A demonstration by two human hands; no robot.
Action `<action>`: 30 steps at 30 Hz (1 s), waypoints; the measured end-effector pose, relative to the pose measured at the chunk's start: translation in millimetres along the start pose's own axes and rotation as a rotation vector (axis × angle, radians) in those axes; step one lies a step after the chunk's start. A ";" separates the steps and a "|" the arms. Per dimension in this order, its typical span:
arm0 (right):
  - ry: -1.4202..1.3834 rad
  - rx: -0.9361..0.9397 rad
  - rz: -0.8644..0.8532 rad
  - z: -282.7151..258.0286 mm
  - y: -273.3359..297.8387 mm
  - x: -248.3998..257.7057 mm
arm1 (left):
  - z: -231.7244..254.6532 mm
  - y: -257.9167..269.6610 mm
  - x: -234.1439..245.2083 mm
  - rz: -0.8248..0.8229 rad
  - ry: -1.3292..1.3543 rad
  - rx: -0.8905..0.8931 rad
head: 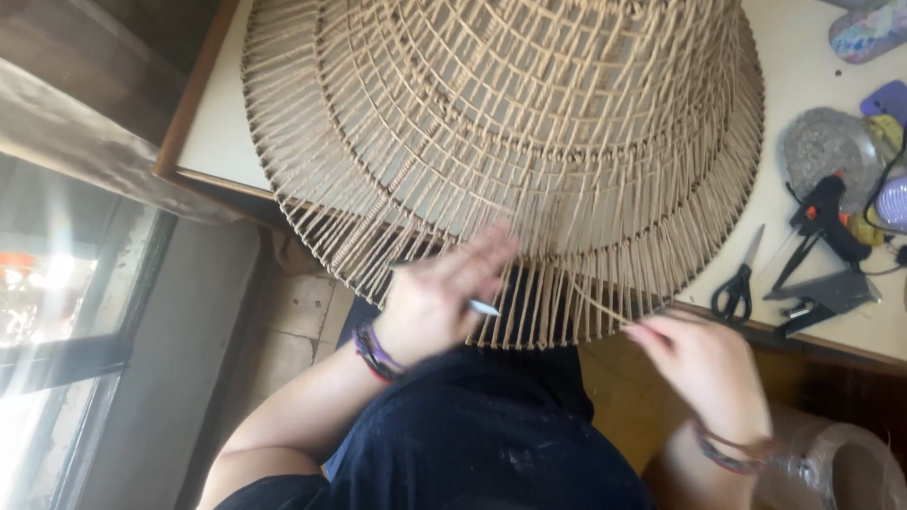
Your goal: Weaving and trimming a wicker lampshade using hands and pliers
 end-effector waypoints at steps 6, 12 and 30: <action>-0.364 0.417 0.200 -91.4 -15.5 20.5 | 25.5 12.0 -26.5 -0.600 0.248 0.403; -0.450 0.161 0.288 -9.5 -3.8 20.2 | -47.5 55.7 31.5 -0.684 -0.458 0.644; -0.350 0.479 0.250 -143.7 -30.3 -8.2 | 27.3 13.2 19.3 -0.280 -0.116 0.424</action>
Point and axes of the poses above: each hand's wrist, its own y-axis away from the middle knuckle, its own x-axis out of the back of the hand, z = x × y, the point moved 4 cm from there along -y, towards the middle knuckle, and after that the axes turned 9 degrees about z, right-handed, at the moved point
